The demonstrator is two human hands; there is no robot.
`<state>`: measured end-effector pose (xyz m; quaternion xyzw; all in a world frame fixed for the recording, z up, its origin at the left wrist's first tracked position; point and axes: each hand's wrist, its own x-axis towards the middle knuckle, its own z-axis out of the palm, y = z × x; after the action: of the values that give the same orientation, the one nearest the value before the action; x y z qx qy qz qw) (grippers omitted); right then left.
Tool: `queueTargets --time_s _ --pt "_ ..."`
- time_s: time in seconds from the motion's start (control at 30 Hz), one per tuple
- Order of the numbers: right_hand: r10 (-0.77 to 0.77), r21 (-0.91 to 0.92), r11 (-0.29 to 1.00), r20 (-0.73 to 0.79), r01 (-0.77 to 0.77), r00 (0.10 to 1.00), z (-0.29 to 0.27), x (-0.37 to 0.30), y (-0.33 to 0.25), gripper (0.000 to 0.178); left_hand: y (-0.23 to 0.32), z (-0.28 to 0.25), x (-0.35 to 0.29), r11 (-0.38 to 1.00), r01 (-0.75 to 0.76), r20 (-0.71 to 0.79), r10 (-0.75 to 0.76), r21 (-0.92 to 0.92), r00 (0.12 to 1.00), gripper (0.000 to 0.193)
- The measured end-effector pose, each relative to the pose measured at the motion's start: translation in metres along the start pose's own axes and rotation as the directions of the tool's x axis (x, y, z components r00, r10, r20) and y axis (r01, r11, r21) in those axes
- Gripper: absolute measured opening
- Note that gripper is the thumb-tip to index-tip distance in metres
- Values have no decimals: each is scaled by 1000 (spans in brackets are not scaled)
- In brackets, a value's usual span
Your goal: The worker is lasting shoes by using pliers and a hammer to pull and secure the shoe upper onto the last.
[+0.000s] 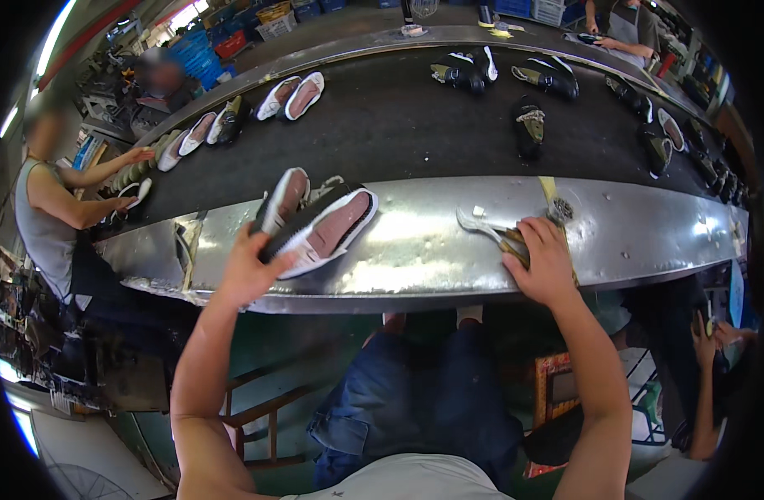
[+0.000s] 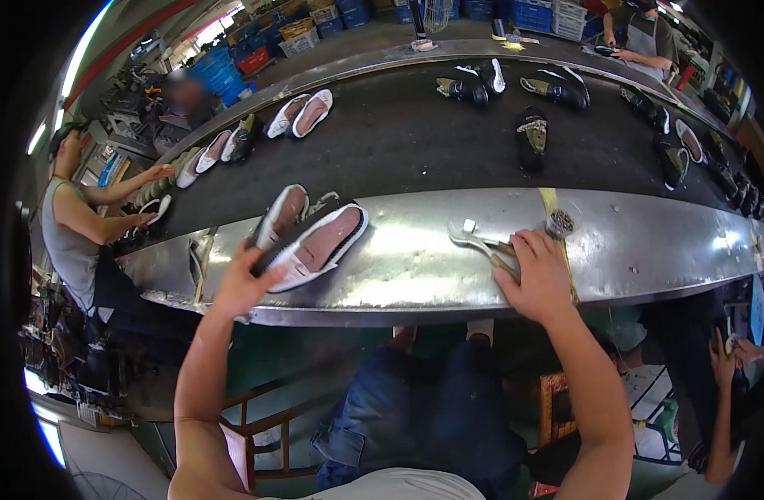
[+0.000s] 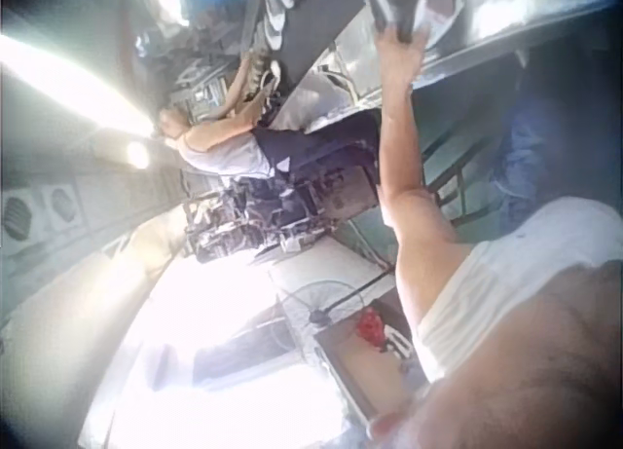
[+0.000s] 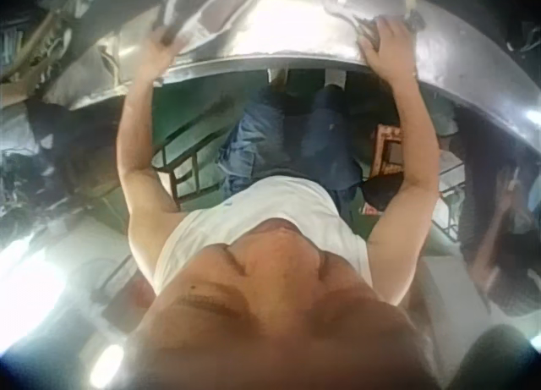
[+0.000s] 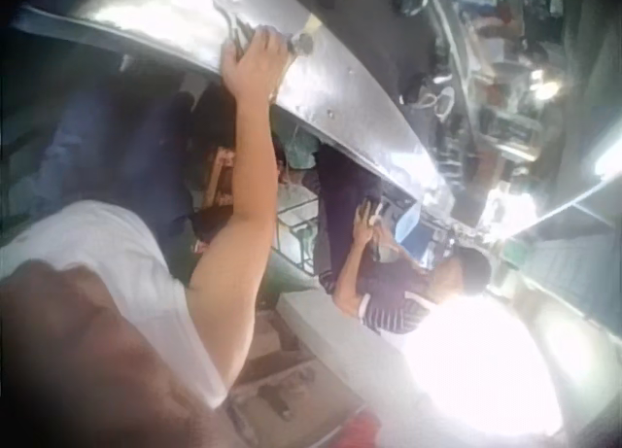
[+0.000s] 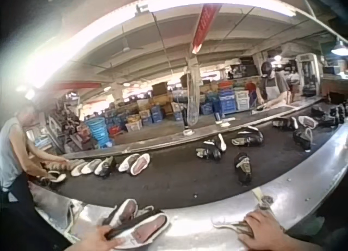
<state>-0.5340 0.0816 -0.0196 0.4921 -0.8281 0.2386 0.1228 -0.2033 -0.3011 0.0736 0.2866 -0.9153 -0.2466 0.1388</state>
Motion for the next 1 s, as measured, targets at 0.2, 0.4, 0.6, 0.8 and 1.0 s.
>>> queueTargets --time_s 0.2,0.4,0.6,0.8,1.0 --pt "26 -80 996 -11 -26 1000 6 -6 -3 52 46 38 27 847 -311 152 272 432 950 95" --pt "46 -163 985 -101 -62 994 -3 -14 -17 53 71 53 116 955 23 365 -135 295 921 88" --pt "147 -5 989 204 -149 968 -60 -93 -45 45 116 40 14 965 -145 286 206 -220 936 72" --pt "240 638 325 658 -698 713 -75 -250 -123 24 105 127 -208 581 -155 14 276 -799 961 78" --pt "123 410 161 894 -898 430 -78 -327 -183 32 87 228 -294 509 214 330 147 -834 933 64"
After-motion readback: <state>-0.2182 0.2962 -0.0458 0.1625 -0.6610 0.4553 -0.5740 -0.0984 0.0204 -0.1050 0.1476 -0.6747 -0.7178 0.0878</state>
